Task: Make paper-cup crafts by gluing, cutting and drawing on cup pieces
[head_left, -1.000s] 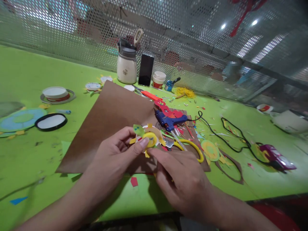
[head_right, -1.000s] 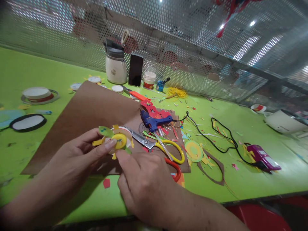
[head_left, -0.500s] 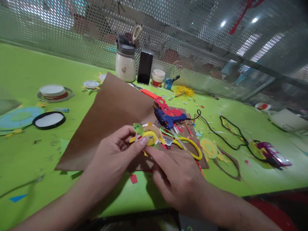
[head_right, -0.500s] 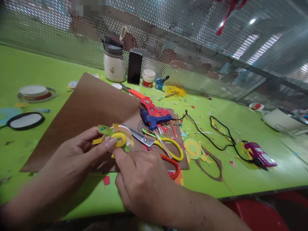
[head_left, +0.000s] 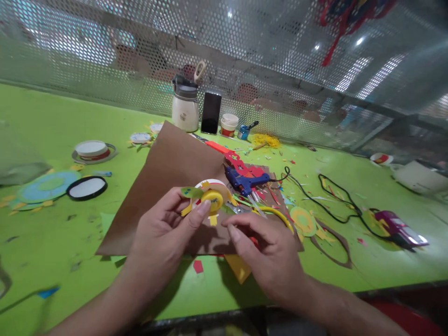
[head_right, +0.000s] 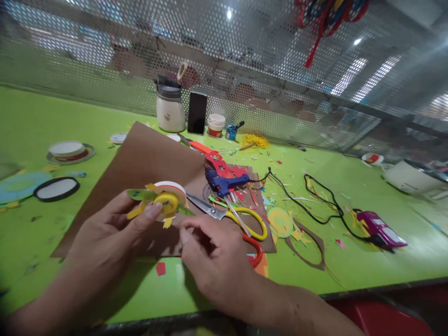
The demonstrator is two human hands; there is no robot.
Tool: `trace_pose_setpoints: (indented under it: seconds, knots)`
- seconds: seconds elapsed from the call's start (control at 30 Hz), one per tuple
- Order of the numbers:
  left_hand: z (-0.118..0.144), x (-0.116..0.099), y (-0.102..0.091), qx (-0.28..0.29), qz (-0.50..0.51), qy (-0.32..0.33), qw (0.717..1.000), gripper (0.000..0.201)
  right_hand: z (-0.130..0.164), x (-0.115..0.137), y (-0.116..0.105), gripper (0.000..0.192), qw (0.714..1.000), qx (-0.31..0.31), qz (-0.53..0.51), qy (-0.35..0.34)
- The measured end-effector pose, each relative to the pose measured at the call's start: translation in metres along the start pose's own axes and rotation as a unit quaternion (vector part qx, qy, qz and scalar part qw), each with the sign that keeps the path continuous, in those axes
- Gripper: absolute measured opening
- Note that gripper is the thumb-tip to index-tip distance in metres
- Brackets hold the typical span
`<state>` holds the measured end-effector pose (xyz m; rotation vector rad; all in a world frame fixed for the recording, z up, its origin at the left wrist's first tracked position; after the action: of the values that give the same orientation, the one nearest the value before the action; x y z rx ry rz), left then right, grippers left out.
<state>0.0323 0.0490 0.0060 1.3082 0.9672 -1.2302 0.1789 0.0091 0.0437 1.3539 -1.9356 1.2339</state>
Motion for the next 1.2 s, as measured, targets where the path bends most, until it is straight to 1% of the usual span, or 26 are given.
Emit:
trace_pose_setpoints:
  seconds: [0.03, 0.1, 0.13, 0.2, 0.3, 0.37, 0.5, 0.6, 0.8, 1.0, 1.1, 1.2]
  knots:
    - [0.0, 0.0, 0.001, 0.008, 0.007, -0.001, 1.0, 0.029, -0.001, -0.007, 0.006, 0.012, 0.997, 0.024, -0.051, 0.052]
    - [0.001, -0.001, 0.002, 0.012, 0.019, -0.006, 1.0, 0.03, -0.001, -0.016, 0.019, 0.021, 0.98, 0.07, -0.135, 0.125]
    - [0.002, -0.001, 0.002, 0.008, 0.02, -0.006, 1.0, 0.03, -0.001, -0.018, 0.023, 0.027, 0.973, 0.084, -0.16, 0.145]
    - [0.003, -0.002, 0.002, 0.002, 0.022, -0.004, 1.0, 0.029, 0.0, -0.02, 0.027, 0.035, 0.964, 0.099, -0.177, 0.171]
    - [0.005, -0.001, 0.004, 0.012, 0.022, 0.0, 1.0, 0.029, 0.003, -0.025, 0.032, 0.048, 0.954, 0.12, -0.181, 0.209]
    - [0.006, 0.0, 0.004, 0.02, 0.021, -0.001, 1.0, 0.03, 0.004, -0.027, 0.035, 0.053, 0.946, 0.134, -0.189, 0.226]
    - [0.005, -0.001, 0.004, 0.018, 0.017, -0.004, 1.0, 0.03, 0.004, -0.025, 0.038, 0.046, 0.937, 0.143, -0.226, 0.224]
    - [0.004, -0.001, 0.004, 0.02, 0.025, -0.007, 0.999, 0.032, 0.005, -0.027, 0.038, 0.042, 0.934, 0.143, -0.232, 0.232]
    - [-0.001, 0.009, 0.006, 0.044, 0.07, -0.035, 0.996, 0.032, 0.009, -0.034, 0.039, 0.042, 0.935, 0.147, -0.227, 0.23]
    - [0.0, 0.016, 0.011, 0.063, 0.124, -0.095, 0.986, 0.03, 0.01, -0.039, 0.037, 0.05, 0.946, 0.136, -0.181, 0.231]
    - [0.001, 0.018, 0.013, 0.053, 0.15, -0.121, 0.98, 0.031, 0.01, -0.04, 0.036, 0.051, 0.948, 0.128, -0.167, 0.24]
    - [0.002, 0.018, 0.012, 0.039, 0.161, -0.131, 0.978, 0.031, 0.007, -0.039, 0.035, 0.049, 0.954, 0.114, -0.162, 0.224]
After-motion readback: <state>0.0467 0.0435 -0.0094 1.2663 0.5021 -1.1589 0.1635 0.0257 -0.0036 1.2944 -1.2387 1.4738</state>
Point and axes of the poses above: each hand's wrist, its own z-axis away from the middle knuckle, its own y-axis out of the palm, x = y × z, the point moved 9 cm from there along -z, towards the middle knuckle, and after that the axes turned 2 degrees about -y, right-handed, at the moved point
